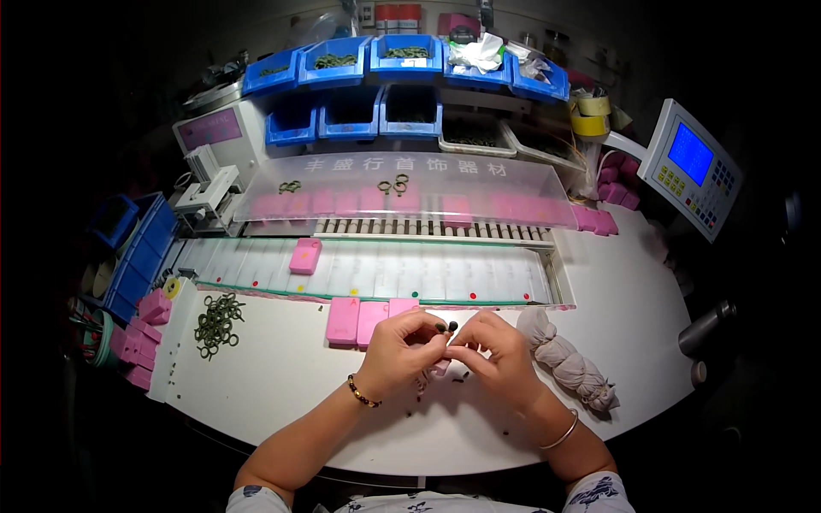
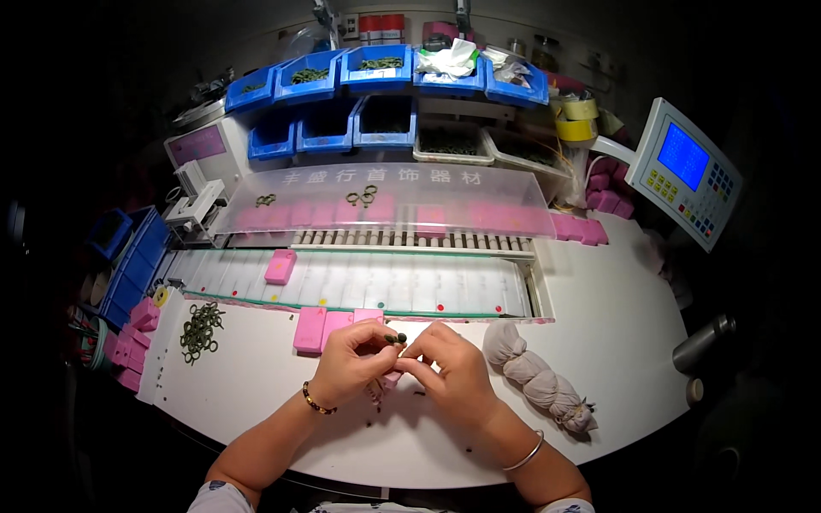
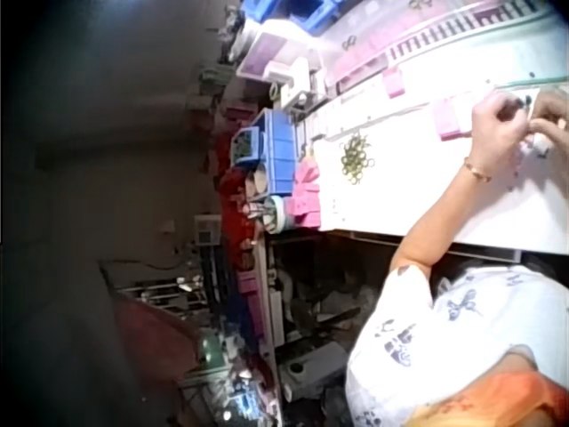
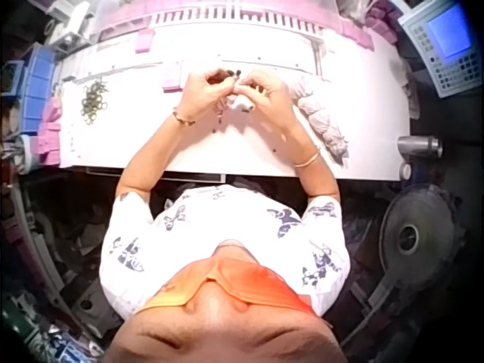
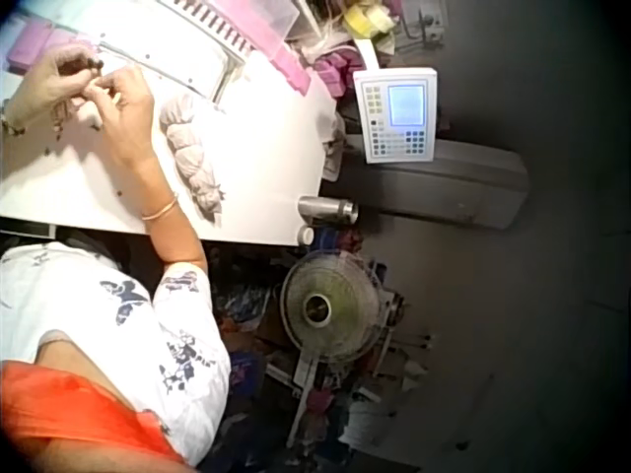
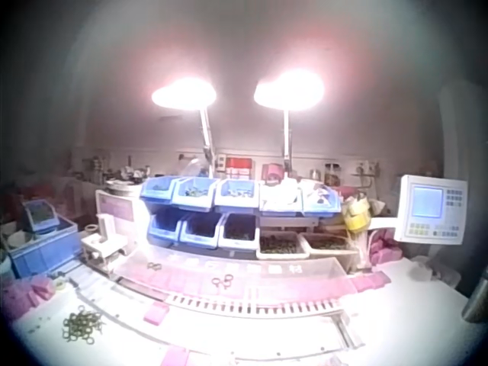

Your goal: The person inserts metal rings into pink jewelry boxes. They take a box, place a metal ring into the slot of the internal foam padding by hand, and set the finished box aside on the desk.

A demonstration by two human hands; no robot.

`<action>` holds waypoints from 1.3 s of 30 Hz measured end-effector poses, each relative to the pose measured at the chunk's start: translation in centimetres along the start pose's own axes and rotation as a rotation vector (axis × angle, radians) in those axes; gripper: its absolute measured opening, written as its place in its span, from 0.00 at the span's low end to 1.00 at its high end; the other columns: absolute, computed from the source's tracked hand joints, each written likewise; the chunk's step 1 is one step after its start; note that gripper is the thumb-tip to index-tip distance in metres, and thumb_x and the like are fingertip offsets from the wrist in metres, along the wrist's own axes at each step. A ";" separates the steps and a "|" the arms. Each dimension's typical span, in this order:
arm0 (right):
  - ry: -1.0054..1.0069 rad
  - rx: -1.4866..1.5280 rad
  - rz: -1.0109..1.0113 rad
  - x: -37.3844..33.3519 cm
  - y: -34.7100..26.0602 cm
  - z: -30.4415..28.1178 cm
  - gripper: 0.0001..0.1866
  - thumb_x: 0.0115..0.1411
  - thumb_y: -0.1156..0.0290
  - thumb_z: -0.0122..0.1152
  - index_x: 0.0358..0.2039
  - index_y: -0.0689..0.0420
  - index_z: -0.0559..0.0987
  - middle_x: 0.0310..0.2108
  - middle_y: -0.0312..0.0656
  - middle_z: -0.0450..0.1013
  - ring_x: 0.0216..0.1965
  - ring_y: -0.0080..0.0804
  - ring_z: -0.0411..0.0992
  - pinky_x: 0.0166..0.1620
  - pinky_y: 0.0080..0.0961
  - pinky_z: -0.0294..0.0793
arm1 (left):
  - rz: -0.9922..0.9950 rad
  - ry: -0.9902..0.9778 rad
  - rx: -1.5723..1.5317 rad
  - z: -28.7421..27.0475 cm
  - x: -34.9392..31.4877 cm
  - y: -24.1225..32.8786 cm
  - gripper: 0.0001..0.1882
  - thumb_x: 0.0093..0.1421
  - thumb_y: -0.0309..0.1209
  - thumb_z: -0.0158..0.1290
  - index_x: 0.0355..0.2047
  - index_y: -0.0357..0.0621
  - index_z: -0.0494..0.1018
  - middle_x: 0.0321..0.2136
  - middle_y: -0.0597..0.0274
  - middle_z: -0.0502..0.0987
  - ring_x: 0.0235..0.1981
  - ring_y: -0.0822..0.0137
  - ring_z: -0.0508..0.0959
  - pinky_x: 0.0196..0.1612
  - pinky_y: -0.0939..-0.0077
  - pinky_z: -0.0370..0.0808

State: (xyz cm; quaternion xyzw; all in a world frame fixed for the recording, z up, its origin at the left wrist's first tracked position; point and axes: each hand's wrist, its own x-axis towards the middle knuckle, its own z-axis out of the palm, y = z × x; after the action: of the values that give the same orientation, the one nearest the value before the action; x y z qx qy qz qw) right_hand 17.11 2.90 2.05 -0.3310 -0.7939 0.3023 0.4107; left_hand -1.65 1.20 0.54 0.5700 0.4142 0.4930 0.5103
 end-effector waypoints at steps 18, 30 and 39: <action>-0.033 -0.246 0.145 -4.3 -1.2 -8.0 0.16 0.52 0.73 0.68 0.43 0.59 0.78 0.39 0.46 0.75 0.39 0.43 0.73 0.44 0.34 0.73 | -0.185 -0.158 -0.296 0.2 15.8 7.6 0.23 0.64 0.46 0.52 0.45 0.35 0.72 0.34 0.55 0.76 0.27 0.68 0.75 0.23 0.70 0.83; -0.135 -0.663 0.158 -6.6 1.9 -9.4 0.35 0.48 0.76 0.67 0.59 0.58 0.68 0.54 0.50 0.65 0.51 0.52 0.69 0.52 0.39 0.71 | -0.468 -0.157 -0.335 4.5 7.0 2.2 0.31 0.65 0.54 0.49 0.47 0.33 0.72 0.33 0.63 0.73 0.27 0.76 0.69 0.24 0.85 0.74; 0.145 -0.806 -0.190 -1.9 -3.4 -11.3 0.31 0.48 0.83 0.60 0.56 0.55 0.74 0.50 0.52 0.73 0.40 0.48 0.74 0.44 0.38 0.74 | -0.460 0.000 -0.679 2.7 1.6 0.2 0.33 0.71 0.54 0.29 0.60 0.38 0.60 0.31 0.61 0.71 0.33 0.65 0.74 0.25 0.77 0.74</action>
State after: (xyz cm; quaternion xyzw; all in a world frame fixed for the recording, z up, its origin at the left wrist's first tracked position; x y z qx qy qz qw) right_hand 26.62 1.76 9.15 -0.4108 -0.8447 -0.0958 0.3295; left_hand 1.22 2.22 0.96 0.2618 0.3447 0.4747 0.7663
